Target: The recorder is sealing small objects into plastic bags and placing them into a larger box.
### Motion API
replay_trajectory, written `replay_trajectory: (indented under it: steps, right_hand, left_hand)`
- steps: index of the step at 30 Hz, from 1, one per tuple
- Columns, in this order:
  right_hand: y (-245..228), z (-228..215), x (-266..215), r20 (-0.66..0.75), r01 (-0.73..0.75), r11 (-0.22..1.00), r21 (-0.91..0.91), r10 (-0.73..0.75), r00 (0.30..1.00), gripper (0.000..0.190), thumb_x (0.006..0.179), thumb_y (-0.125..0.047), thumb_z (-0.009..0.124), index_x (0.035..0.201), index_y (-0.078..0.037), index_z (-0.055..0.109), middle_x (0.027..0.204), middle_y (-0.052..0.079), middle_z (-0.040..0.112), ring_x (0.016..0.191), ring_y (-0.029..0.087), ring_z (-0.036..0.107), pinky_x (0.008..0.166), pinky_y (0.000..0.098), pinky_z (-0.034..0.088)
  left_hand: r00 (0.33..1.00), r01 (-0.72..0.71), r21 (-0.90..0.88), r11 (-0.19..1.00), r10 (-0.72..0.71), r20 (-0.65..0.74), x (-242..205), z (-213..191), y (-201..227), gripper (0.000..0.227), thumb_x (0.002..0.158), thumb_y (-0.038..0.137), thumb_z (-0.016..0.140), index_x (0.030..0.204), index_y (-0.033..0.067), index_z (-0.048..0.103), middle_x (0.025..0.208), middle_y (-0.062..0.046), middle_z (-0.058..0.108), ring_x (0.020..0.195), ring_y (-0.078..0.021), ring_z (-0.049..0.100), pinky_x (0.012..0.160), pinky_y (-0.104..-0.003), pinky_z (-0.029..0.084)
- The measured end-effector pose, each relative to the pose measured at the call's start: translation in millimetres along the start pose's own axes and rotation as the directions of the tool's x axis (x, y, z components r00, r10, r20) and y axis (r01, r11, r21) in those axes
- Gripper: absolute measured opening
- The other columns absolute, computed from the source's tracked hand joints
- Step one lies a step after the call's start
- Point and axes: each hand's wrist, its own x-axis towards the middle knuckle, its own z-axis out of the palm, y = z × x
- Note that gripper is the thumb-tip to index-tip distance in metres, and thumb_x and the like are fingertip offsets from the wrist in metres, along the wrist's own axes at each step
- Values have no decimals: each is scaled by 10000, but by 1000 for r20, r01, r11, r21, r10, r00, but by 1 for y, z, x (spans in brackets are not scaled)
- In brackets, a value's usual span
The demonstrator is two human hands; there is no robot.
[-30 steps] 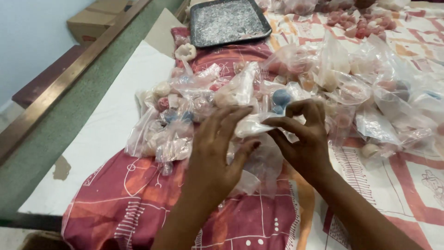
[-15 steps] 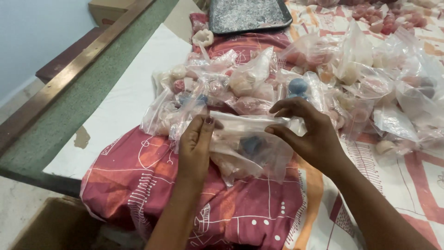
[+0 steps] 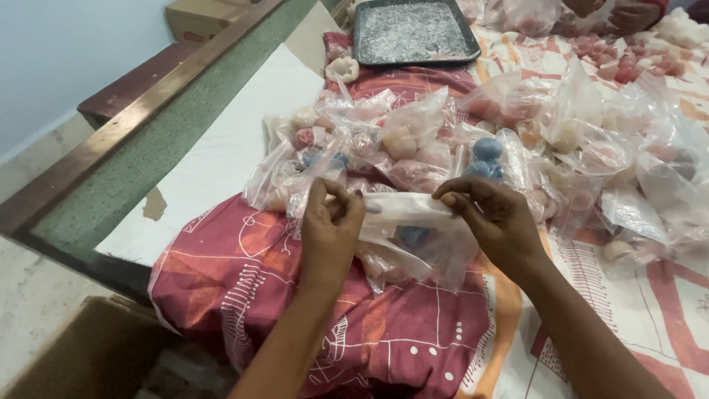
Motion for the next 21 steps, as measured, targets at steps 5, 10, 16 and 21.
replay_trajectory:
  steps: [5,10,16,21]
  right_hand:
    - [-28,2,0,117,254,928,-271,-230,966,267,861,-133,787,1116,-66,739,1063,17,737,1022,119,676,894,303,522]
    - [-38,9,0,111,298,804,-515,-282,953,355,747,-178,884,1066,-124,738,957,29,655,864,175,649,760,332,509]
    - [-20,1,0,61,220,867,-447,-216,975,274,755,-118,873,1004,-96,762,977,28,639,918,174,639,821,338,504]
    - [-20,1,0,79,357,862,-358,-353,932,238,793,-105,853,998,-73,735,1086,40,619,1038,194,619,899,338,494]
  left_hand:
    - [998,68,28,997,-67,-21,-3,5,26,224,955,40,597,1125,149,500,762,-7,733,676,-40,598,619,-214,445]
    - [999,-38,104,994,35,31,-4,7,16,142,1021,72,576,1125,138,646,912,-29,716,852,-68,666,736,-239,539]
    - [869,-479,648,592,424,255,-22,19,51,304,807,250,833,1065,142,715,1228,-118,521,1187,-302,477,1024,-439,422]
    - [840,-502,719,481,470,271,-23,21,44,206,806,278,839,965,179,752,1158,-43,559,1175,-303,465,1028,-434,388]
